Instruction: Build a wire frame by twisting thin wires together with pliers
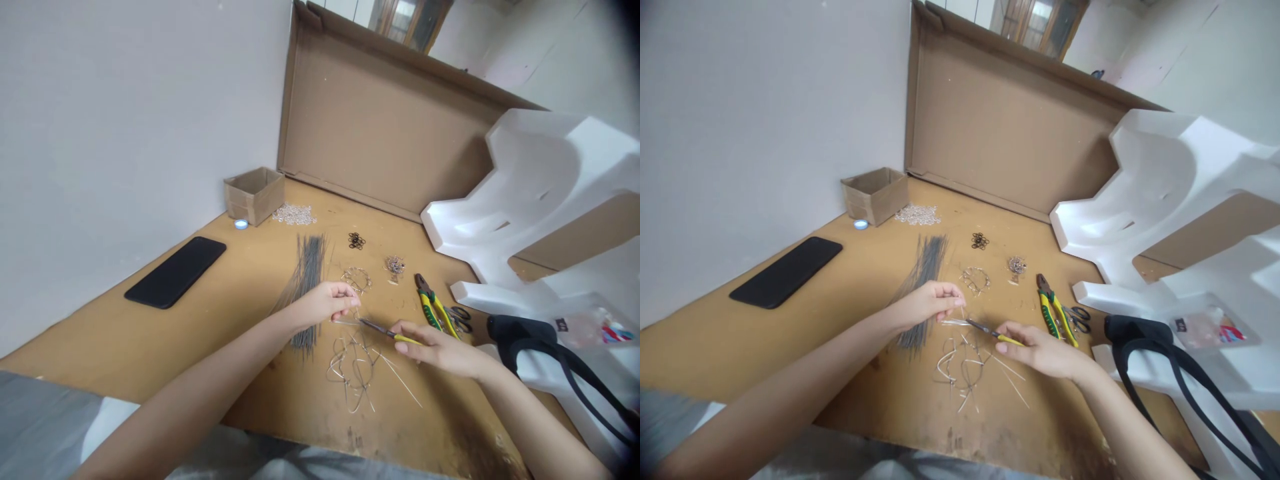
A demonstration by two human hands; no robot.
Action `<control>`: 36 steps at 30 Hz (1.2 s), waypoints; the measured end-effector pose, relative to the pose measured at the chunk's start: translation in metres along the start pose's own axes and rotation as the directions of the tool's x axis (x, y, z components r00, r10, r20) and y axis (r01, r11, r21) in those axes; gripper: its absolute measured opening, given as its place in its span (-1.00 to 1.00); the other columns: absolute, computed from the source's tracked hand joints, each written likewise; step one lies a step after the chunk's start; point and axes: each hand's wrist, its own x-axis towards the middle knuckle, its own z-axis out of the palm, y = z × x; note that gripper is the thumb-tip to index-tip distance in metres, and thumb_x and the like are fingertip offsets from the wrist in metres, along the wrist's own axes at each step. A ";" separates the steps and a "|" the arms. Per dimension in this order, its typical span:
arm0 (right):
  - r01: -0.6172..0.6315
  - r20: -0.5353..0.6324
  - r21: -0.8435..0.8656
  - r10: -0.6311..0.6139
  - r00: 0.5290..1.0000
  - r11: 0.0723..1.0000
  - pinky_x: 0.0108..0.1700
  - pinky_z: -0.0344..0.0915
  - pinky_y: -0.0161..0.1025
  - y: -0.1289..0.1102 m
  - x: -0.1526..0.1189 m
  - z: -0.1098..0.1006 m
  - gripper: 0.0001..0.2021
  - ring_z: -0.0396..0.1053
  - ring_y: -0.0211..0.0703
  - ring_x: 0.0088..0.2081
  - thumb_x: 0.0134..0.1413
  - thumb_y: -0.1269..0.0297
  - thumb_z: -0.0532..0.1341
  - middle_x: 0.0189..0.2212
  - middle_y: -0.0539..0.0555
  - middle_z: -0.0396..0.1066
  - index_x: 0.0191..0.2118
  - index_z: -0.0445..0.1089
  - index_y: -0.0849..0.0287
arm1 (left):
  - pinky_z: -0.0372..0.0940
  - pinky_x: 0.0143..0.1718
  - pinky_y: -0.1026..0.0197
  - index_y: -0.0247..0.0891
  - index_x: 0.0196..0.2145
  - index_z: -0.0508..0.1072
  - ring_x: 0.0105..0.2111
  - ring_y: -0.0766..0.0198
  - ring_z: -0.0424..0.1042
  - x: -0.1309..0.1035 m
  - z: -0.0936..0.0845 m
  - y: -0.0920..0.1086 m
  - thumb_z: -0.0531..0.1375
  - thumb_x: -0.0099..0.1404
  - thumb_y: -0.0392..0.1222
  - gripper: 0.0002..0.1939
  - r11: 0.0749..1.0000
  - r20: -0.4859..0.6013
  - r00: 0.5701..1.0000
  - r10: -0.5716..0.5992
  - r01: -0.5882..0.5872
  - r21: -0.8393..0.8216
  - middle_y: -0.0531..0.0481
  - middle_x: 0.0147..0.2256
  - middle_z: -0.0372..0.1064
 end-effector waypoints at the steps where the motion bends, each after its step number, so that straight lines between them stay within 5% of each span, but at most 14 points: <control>1: 0.008 0.003 0.000 -0.008 1.000 1.000 -0.25 0.16 -0.32 0.000 0.001 -0.001 -0.65 0.24 -0.25 -0.33 0.08 0.01 0.02 -0.32 0.01 0.28 -0.14 0.24 0.16 | 0.04 -0.63 0.40 -0.34 -0.44 0.34 -0.70 0.52 0.10 0.000 0.000 0.000 0.17 0.06 -0.11 -0.78 1.000 0.002 1.000 -0.005 0.005 0.002 0.18 -0.65 0.16; 11: 0.016 -0.004 -0.040 -0.016 1.000 0.999 -0.36 0.12 -0.36 -0.012 0.001 -0.006 -0.64 0.17 -0.29 -0.42 0.09 -0.03 -0.01 -0.47 -0.04 0.21 -0.22 0.28 0.17 | 0.03 -0.63 0.40 -0.34 -0.45 0.33 -0.71 0.53 0.09 0.000 0.000 0.000 0.15 0.07 -0.14 -0.82 1.000 0.006 1.000 -0.006 0.006 0.005 0.18 -0.66 0.16; 36: 0.130 -0.060 -0.205 -0.146 0.988 0.970 -0.33 0.16 -0.30 -0.018 0.002 -0.008 -0.68 0.24 -0.24 -0.40 0.14 0.07 -0.02 -0.41 0.01 0.33 -0.26 0.33 0.20 | 0.08 -0.61 0.39 -0.35 -0.43 0.35 -0.67 0.51 0.15 0.004 -0.002 -0.007 0.18 0.07 -0.13 -0.80 1.000 0.005 1.000 0.017 -0.017 0.023 0.15 -0.63 0.21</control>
